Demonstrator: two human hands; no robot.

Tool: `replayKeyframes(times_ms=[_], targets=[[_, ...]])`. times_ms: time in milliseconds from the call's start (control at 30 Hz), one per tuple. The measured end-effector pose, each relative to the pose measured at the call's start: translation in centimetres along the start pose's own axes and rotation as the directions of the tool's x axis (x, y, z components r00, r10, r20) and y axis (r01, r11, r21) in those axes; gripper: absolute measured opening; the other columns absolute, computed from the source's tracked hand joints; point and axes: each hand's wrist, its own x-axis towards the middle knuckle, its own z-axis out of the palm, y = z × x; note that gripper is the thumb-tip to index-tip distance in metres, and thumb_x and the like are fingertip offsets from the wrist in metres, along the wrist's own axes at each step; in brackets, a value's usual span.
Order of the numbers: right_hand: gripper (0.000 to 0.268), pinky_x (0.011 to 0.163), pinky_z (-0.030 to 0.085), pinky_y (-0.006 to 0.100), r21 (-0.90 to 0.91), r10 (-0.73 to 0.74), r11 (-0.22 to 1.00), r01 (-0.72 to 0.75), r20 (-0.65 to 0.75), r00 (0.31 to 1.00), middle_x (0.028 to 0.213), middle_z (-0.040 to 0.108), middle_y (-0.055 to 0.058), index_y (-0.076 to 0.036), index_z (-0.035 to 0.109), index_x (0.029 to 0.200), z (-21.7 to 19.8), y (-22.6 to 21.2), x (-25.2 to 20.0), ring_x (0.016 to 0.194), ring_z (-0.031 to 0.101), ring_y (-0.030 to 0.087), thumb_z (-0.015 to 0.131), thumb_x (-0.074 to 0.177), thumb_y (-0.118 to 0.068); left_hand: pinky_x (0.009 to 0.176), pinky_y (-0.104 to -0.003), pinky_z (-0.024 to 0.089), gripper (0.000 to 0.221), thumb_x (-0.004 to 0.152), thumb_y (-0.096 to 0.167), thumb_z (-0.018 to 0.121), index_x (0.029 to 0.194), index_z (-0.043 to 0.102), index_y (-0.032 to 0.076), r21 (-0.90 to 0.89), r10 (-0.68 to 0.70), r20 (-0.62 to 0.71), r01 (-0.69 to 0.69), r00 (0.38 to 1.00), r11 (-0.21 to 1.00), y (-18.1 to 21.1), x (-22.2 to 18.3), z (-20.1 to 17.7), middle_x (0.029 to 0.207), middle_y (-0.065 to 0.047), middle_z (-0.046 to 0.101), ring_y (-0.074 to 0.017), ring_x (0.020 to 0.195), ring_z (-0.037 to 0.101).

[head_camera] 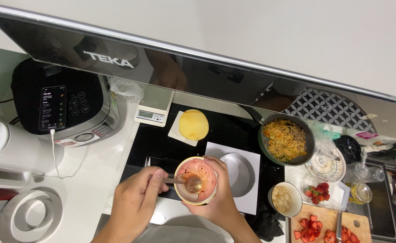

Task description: Applying syrup to a cake layer and arranging sliced strawberries for decoration.

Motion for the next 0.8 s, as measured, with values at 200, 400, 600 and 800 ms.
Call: replayKeyframes(times_ms=[200,400,600,800], targets=[[0.111,0.110,0.047,0.043,0.013,-0.013,1.000,0.013,0.002,1.000,0.143,0.044,0.018,-0.006,0.035,0.147,-0.03,0.18,-0.07,0.133,0.051,0.034,0.099,0.058,-0.014,0.057,-0.028,0.060,0.022,0.098,0.018,0.058,0.096,0.071,0.001,-0.007,0.003,-0.004,-0.003,1.000,1.000,-0.15,0.18,0.07,0.073,-0.007,0.076,-0.0150,0.065,0.076],[0.112,0.109,0.047,0.042,0.000,0.004,1.000,-0.004,0.013,1.000,0.142,0.044,0.017,-0.006,0.034,0.148,-0.02,0.29,-0.16,0.133,0.051,0.033,0.100,0.058,-0.015,0.056,-0.028,0.060,0.021,0.098,0.018,0.058,0.096,0.071,0.001,0.009,-0.009,0.001,0.009,1.000,1.000,0.21,0.44,-0.14,0.074,-0.008,0.075,-0.0147,0.065,0.076],[0.112,0.110,0.047,0.043,-0.009,-0.011,1.000,0.011,0.011,1.000,0.143,0.045,0.017,-0.006,0.035,0.148,0.01,0.13,-0.10,0.133,0.052,0.033,0.100,0.057,-0.016,0.056,-0.028,0.059,0.019,0.098,0.017,0.059,0.096,0.071,0.002,0.015,0.027,-0.002,-0.027,1.000,1.000,-0.34,0.25,-0.17,0.074,-0.007,0.075,-0.0146,0.065,0.075],[0.114,0.110,0.047,0.043,-0.015,-0.007,1.000,0.007,0.020,1.000,0.143,0.045,0.018,-0.005,0.034,0.149,-0.10,-0.15,0.01,0.133,0.052,0.034,0.100,0.057,-0.017,0.054,-0.028,0.058,0.019,0.098,0.017,0.058,0.098,0.071,0.003,-0.021,-0.055,0.013,0.055,0.998,0.998,-0.36,0.15,-0.18,0.074,-0.007,0.077,-0.0136,0.062,0.077]])
